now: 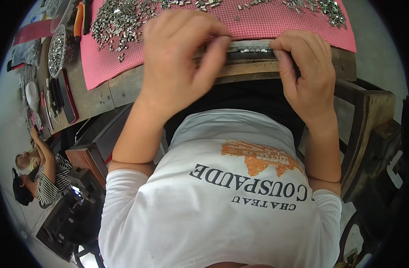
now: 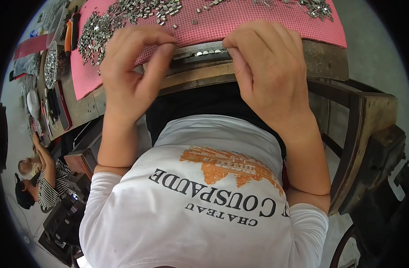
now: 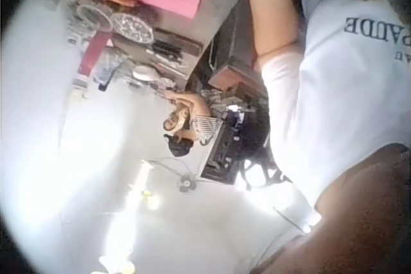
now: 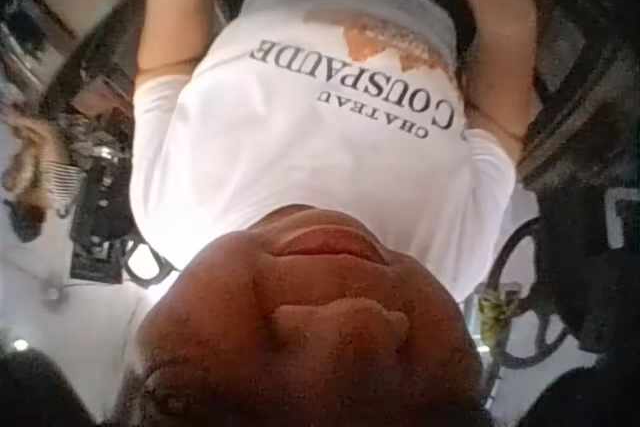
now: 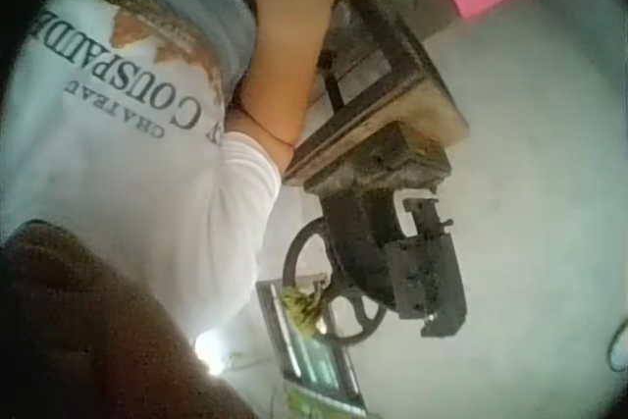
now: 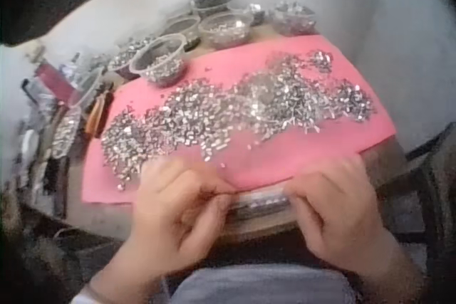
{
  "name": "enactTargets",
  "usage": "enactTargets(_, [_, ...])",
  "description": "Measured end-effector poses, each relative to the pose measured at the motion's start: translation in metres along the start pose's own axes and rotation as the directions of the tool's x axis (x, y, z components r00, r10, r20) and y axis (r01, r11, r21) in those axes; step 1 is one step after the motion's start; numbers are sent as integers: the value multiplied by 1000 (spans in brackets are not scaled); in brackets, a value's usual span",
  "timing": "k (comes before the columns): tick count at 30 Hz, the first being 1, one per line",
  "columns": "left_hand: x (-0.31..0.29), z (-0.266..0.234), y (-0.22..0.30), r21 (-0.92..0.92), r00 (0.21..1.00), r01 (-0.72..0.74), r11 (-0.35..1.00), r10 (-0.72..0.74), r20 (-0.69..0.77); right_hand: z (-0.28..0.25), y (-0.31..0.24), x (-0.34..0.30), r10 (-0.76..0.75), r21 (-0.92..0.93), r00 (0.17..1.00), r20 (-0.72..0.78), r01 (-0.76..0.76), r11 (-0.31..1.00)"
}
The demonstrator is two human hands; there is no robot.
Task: The person places small metal pieces into a metal fixture by hand, positions the fixture into a press machine, and then arranges metal pieces on the work table.
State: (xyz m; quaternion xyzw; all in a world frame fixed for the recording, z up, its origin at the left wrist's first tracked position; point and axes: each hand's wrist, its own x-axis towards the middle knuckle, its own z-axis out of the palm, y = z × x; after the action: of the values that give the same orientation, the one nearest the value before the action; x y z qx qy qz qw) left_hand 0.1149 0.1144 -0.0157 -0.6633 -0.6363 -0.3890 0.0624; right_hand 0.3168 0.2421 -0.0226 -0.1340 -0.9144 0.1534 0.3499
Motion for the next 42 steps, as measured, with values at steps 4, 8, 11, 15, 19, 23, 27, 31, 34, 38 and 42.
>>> enactTargets(4, [9, 3, 31, -88, 996, 82, 993, -78, 43, -21, -18, 7, -17, -19, 997, 75, 18, 1000])
enactTargets(8, [-1, 60, 39, -135, 987, 135, 982, -145, -70, -20, -4, -12, 52, 0, 986, 159, -53, 999])
enactTargets(11, [3, 67, 48, -119, 989, 139, 983, -144, -34, -29, 2, -23, 78, 37, 982, 170, -85, 996])
enactTargets(15, [2, 71, 55, -108, 991, 132, 985, -136, -22, -27, 10, -25, 126, 134, 979, 160, -148, 980])
enactTargets(19, [2, 71, 58, 19, 996, 67, 998, -66, -59, -25, 12, -23, 208, 187, 968, 138, -232, 955])
enactTargets(23, [2, 72, 53, 150, 998, 9, 989, 1, -67, -20, 21, -24, 211, 219, 967, 141, -238, 946])
enactTargets(27, [4, 72, 58, 144, 995, -8, 990, 21, -94, -21, 33, -33, 231, 235, 963, 137, -258, 937])
enactTargets(31, [5, 78, 61, 147, 997, -36, 989, 45, -59, -19, 44, -42, 204, 202, 975, 88, -218, 955])
enactTargets(34, [4, 90, 63, 222, 966, -46, 974, 100, -240, -14, 52, -45, 169, 228, 983, 74, -181, 957])
enactTargets(38, [2, 86, 63, 231, 977, -58, 971, 103, -186, -12, 53, -45, 167, 245, 984, 61, -177, 953])
enactTargets(42, [0, 85, 63, 220, 974, -50, 974, 96, -203, -12, 54, -47, 153, 286, 985, 81, -170, 943])
